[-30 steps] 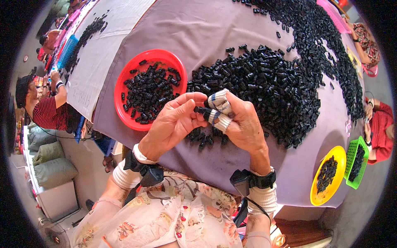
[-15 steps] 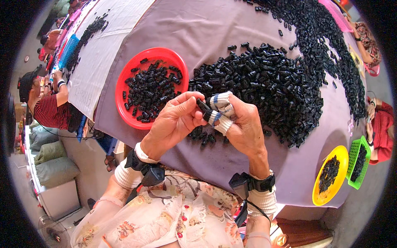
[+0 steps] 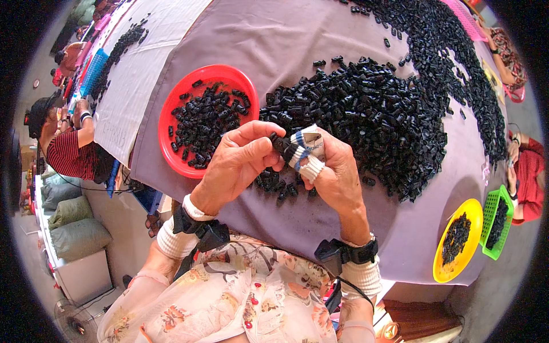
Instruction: The person picks up a black plastic toggle and a white and blue fabric sleeve by hand, fits them together, and places the assembled unit onto the table. They repeat this process, handling the components one at a time and occasionally moving piles of toggles aside.
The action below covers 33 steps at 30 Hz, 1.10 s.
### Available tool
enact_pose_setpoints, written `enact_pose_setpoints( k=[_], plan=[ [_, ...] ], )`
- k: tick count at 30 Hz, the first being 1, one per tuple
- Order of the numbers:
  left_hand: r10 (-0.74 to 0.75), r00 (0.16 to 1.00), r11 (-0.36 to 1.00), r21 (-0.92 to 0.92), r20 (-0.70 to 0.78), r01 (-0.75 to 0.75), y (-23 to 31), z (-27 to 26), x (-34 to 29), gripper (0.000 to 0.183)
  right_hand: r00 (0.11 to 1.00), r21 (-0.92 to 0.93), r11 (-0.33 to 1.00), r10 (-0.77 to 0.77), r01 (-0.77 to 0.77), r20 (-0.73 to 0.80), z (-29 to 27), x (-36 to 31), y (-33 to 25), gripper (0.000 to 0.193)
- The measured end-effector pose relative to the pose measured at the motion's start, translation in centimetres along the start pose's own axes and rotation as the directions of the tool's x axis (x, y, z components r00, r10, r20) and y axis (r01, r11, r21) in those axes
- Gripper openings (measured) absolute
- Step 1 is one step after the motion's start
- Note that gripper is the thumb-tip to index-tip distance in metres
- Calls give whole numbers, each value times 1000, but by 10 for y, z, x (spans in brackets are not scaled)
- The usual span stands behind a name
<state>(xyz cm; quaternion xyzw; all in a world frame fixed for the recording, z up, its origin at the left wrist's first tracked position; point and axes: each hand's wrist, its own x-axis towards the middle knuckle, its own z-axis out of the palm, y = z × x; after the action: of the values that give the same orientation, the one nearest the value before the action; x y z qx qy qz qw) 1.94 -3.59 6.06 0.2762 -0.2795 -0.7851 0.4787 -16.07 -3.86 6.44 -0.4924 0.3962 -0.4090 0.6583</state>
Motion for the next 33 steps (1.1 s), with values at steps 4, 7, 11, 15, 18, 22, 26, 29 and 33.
enact_pose_setpoints(
  k=[4, 7, 11, 15, 18, 22, 26, 29, 33],
  plan=[
    [1, 1000, 996, -92, -11, -2, -3, -1, 3, 20, 995, -151, 988, -31, 17, -94, 4, 1, 0, 14],
    [-34, 999, 994, -105, -29, 31, -6, -1, 3, 18, 991, -226, 972, -85, 61, -100, 7, 0, -3, 16],
    [-56, 996, 984, -171, -74, 42, -7, 3, 3, 17, 992, -224, 973, -75, 51, -100, 8, -1, -4, 16],
    [-87, 992, 987, -140, -86, 75, -6, 3, 1, 18, 992, -253, 966, -75, 46, -106, 8, -1, -3, 17],
    [-117, 992, 968, -227, -37, 105, -8, 0, 2, 18, 991, -261, 964, -85, 55, -105, 8, -2, -4, 17],
    [-141, 987, 955, -274, -75, 115, -10, 1, 2, 18, 995, -292, 956, -55, 29, -83, 6, 0, -5, 19],
    [-144, 988, 945, -304, -48, 123, -8, 5, 3, 18, 1000, -417, 909, -5, -7, -29, 1, 4, -10, 33],
    [-147, 988, 944, -304, -50, 125, -8, 7, 2, 16, 999, -405, 913, -30, 42, 35, -1, 7, -2, 40],
    [-138, 990, 940, -313, 5, 133, -10, 3, 2, 19, 996, -485, 870, -62, 85, 62, -4, 10, -6, 42]
  ],
)
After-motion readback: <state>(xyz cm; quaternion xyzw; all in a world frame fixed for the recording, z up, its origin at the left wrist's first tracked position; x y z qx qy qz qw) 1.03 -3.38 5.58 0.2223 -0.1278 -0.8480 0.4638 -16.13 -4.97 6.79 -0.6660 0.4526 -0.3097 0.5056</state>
